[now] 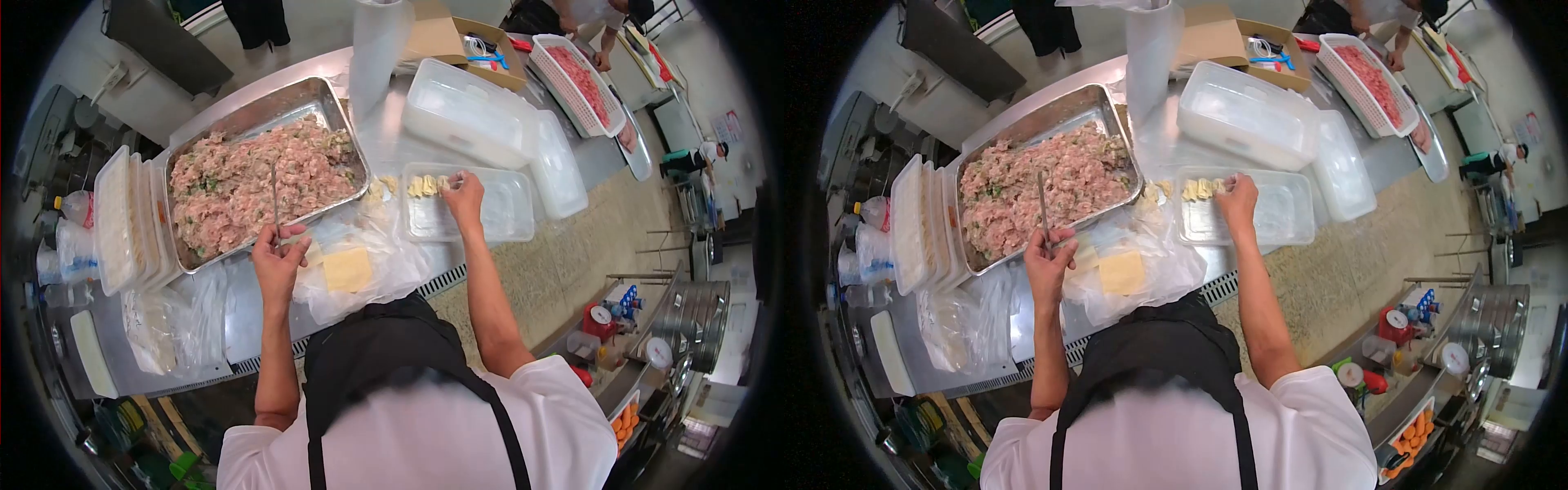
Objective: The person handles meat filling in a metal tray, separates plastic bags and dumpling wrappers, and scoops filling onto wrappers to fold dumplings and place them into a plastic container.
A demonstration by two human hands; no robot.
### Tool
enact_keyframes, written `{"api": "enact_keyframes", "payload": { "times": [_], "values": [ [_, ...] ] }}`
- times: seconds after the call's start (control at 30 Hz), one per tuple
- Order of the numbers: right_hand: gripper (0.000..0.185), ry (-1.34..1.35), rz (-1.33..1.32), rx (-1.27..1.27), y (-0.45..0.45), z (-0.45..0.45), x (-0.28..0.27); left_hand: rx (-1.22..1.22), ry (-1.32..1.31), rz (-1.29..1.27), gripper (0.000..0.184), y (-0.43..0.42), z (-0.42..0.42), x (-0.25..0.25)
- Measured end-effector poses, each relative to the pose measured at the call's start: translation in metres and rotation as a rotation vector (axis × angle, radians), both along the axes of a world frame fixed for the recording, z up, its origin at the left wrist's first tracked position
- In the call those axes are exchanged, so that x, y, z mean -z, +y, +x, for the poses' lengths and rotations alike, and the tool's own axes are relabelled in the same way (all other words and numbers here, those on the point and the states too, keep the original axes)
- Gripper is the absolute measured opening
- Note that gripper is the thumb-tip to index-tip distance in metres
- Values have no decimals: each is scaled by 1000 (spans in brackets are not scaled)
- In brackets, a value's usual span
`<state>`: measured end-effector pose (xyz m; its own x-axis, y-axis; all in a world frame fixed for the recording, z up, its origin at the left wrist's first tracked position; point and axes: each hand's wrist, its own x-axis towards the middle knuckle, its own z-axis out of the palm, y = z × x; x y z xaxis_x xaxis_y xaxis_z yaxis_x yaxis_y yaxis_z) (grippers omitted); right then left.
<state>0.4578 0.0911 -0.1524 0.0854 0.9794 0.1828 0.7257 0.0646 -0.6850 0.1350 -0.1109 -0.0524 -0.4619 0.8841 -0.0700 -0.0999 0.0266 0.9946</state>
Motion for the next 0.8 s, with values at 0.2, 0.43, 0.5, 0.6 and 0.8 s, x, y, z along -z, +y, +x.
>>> {"api": "enact_keyframes", "payload": {
  "times": [0.2,0.43,0.5,0.6,0.8],
  "values": [
    [20,70,-16,27,0,-2,6,-22,15,-13,28,-7,0,4],
    [20,5,26,-6,-22,-11,-35,-36,225,-190,20,-18,-15,15],
    [15,152,94,-165,-48,-29,-63,-90,425,-90,17,-24,-27,31],
    [14,279,-18,-533,-89,-66,-71,-100,457,-204,18,-29,-32,21],
    [13,67,-78,-1031,-159,-134,-33,-103,395,-246,22,-33,-29,12]
  ]
}}
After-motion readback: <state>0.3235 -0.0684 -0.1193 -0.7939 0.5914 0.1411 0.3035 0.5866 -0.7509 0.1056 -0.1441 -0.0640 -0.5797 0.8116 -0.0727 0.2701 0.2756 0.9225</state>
